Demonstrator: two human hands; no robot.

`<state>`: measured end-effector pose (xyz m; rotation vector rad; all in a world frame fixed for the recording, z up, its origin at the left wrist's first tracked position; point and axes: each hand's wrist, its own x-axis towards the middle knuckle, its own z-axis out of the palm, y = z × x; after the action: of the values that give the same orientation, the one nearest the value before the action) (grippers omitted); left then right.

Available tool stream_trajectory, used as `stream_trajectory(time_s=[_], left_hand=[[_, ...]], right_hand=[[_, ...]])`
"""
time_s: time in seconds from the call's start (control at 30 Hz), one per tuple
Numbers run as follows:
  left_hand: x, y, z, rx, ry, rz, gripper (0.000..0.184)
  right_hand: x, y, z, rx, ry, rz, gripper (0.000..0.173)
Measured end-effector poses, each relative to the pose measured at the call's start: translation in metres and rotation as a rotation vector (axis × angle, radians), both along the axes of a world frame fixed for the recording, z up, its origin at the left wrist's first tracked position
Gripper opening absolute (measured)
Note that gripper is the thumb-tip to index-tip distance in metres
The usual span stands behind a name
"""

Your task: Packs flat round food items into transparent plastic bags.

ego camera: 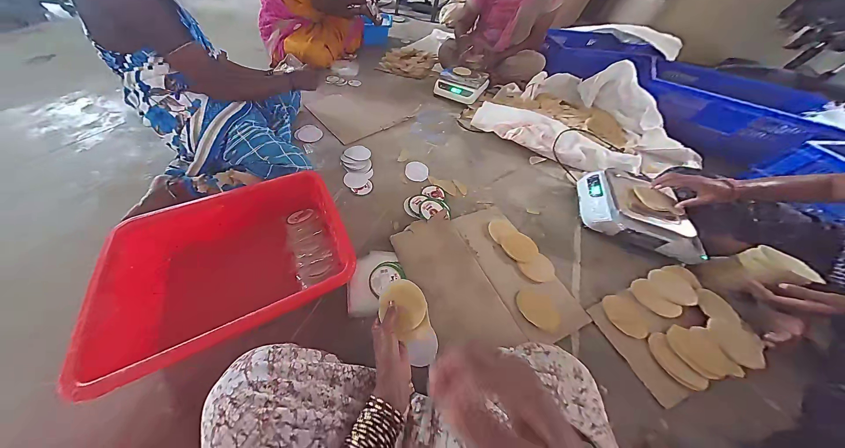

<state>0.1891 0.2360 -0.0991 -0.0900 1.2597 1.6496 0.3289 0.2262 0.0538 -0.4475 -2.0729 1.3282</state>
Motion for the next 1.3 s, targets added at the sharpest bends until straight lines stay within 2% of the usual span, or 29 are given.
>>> stream_trajectory(time_s=[0.03,0.1,0.17,0.27,0.3,0.37,0.5,0.53,0.6,0.63,0.7,0.77,0.83,0.9,0.97,1.03,1.1,1.2,1.3], left_hand=[[-0.004,0.002,0.002,0.006,0.002,0.038,0.042],[-0.011,0.009,0.002,0.035,0.017,0.151,0.034],[-0.018,0.010,0.007,0.058,0.000,0.215,0.033],[-0.022,0.009,0.003,0.063,-0.005,0.259,0.035],[-0.022,0.009,0.001,0.055,-0.008,0.261,0.035],[-0.021,0.010,0.000,0.053,-0.017,0.251,0.035],[-0.019,0.012,0.005,0.053,0.005,0.228,0.035],[-0.019,0.009,0.005,0.054,0.027,0.226,0.036],[-0.019,0.005,0.006,0.038,0.066,0.223,0.036],[-0.019,0.004,0.006,0.016,0.074,0.221,0.036],[-0.017,0.003,0.000,-0.005,0.094,0.153,0.035],[-0.013,0.007,-0.001,-0.035,0.048,0.026,0.034],[-0.008,0.009,-0.003,-0.005,-0.007,-0.093,0.034],[-0.003,0.007,-0.003,0.017,0.000,-0.167,0.042],[-0.005,0.001,0.001,0.017,-0.044,-0.168,0.055],[-0.006,-0.002,0.003,0.013,-0.080,-0.118,0.056],[-0.006,0.001,-0.002,0.064,-0.048,-0.120,0.045],[-0.004,0.005,-0.003,0.124,-0.010,-0.123,0.038],[-0.004,0.008,-0.003,0.163,-0.058,-0.112,0.035]], right_hand=[[-0.007,0.019,-0.036,0.113,-0.232,-0.192,0.028],[-0.018,0.050,-0.102,0.107,-0.741,-0.334,0.027],[-0.030,0.068,-0.152,0.043,-1.130,-0.319,0.047],[-0.040,0.069,-0.194,0.117,-1.308,-0.243,0.076],[-0.042,0.069,-0.201,0.157,-1.316,-0.237,0.078],[-0.046,0.072,-0.201,0.179,-1.327,-0.240,0.071],[-0.043,0.084,-0.197,0.038,-1.215,-0.285,0.040],[-0.040,0.083,-0.192,-0.013,-1.141,-0.319,0.036],[-0.035,0.075,-0.173,-0.021,-0.880,-0.514,0.031],[-0.033,0.068,-0.164,0.068,-0.695,-0.632,0.030],[-0.031,0.062,-0.157,0.410,-0.341,-0.799,0.021],[-0.031,0.067,-0.152,0.719,-0.160,-0.808,0.012],[-0.032,0.064,-0.148,0.867,-0.226,-0.695,0.015],[-0.034,0.056,-0.151,0.851,-0.390,-0.495,0.018],[-0.032,0.050,-0.161,0.815,-0.481,-0.350,0.038],[-0.028,0.046,-0.167,0.791,-0.467,-0.315,0.053],[-0.025,0.044,-0.165,0.657,-0.367,-0.352,0.055],[-0.024,0.047,-0.158,0.442,-0.150,-0.618,0.060],[-0.032,0.060,-0.156,0.113,-0.146,-0.768,0.081]])
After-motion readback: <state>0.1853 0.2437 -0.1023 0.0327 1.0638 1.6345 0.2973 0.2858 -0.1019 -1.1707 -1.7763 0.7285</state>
